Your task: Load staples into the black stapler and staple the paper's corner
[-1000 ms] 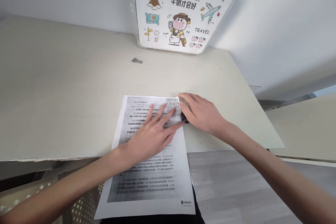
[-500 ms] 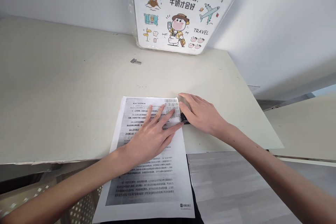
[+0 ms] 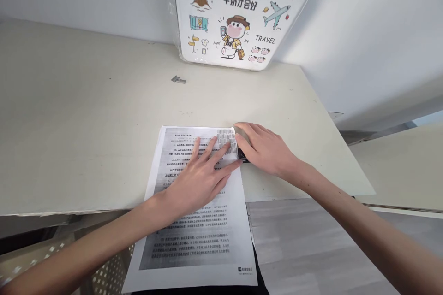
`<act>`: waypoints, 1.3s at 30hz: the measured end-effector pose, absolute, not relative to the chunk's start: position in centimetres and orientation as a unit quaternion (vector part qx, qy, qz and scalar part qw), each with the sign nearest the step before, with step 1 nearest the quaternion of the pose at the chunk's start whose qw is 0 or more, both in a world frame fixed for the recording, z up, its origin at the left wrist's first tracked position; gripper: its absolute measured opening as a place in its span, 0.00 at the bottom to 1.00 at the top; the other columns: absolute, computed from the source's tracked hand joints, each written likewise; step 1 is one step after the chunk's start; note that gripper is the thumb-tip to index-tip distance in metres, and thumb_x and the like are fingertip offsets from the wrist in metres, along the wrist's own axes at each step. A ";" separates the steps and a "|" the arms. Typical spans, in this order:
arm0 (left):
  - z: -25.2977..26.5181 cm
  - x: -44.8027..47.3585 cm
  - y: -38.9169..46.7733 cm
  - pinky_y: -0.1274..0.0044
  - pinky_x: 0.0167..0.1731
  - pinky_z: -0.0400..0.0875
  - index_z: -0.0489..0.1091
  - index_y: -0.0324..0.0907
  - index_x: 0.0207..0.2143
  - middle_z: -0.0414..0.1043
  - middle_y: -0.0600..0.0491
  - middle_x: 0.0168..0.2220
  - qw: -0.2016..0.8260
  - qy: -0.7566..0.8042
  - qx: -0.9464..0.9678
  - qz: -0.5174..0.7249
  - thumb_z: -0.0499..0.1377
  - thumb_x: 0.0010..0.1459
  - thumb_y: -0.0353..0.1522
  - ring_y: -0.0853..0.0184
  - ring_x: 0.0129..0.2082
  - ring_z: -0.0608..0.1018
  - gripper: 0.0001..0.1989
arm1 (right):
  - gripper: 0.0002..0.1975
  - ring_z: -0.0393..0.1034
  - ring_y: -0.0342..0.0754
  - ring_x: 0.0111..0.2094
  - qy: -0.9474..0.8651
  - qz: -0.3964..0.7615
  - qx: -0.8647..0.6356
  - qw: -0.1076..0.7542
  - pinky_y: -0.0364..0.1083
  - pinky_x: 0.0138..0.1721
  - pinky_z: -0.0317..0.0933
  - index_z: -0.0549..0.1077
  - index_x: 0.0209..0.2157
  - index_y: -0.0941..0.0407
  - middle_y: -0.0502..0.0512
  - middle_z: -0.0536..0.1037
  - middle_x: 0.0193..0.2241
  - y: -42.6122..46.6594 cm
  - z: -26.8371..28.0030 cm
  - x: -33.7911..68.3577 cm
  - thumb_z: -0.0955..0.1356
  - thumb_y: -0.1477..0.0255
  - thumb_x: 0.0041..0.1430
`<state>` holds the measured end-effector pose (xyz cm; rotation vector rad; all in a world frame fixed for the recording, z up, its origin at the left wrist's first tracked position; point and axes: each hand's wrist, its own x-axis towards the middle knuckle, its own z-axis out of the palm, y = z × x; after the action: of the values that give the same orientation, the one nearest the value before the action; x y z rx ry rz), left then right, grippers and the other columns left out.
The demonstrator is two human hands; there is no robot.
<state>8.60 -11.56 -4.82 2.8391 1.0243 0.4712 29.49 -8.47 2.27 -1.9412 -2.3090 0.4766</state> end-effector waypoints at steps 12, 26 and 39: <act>-4.6 8.5 -11.6 0.38 0.69 0.46 0.64 0.51 0.69 0.55 0.44 0.74 0.049 0.332 0.931 0.145 0.52 0.75 0.33 0.40 0.75 0.53 0.23 | 0.23 0.69 0.60 0.64 -0.761 0.136 -0.633 0.034 0.63 0.58 0.69 0.69 0.61 0.46 0.51 0.74 0.64 -8.4 2.1 29.5 0.53 0.60 0.75; -3.8 7.2 -11.4 0.45 0.72 0.43 0.66 0.48 0.68 0.51 0.44 0.75 0.121 0.302 0.932 0.161 0.49 0.77 0.36 0.45 0.76 0.48 0.21 | 0.22 0.69 0.58 0.64 -0.776 0.126 -0.617 0.024 0.61 0.56 0.70 0.68 0.60 0.46 0.52 0.74 0.64 -8.5 2.3 29.2 0.52 0.62 0.75; -3.2 3.7 -10.7 0.59 0.75 0.52 0.67 0.53 0.67 0.53 0.56 0.75 0.165 0.265 0.938 0.152 0.53 0.76 0.41 0.59 0.76 0.52 0.21 | 0.26 0.66 0.59 0.66 -0.801 0.070 -0.594 -0.005 0.63 0.56 0.70 0.62 0.69 0.46 0.56 0.68 0.69 -8.4 1.3 28.6 0.51 0.65 0.76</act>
<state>3.65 -10.67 -3.21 2.6722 0.7553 0.4342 28.55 -8.41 1.32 -1.8726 -2.5264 0.2198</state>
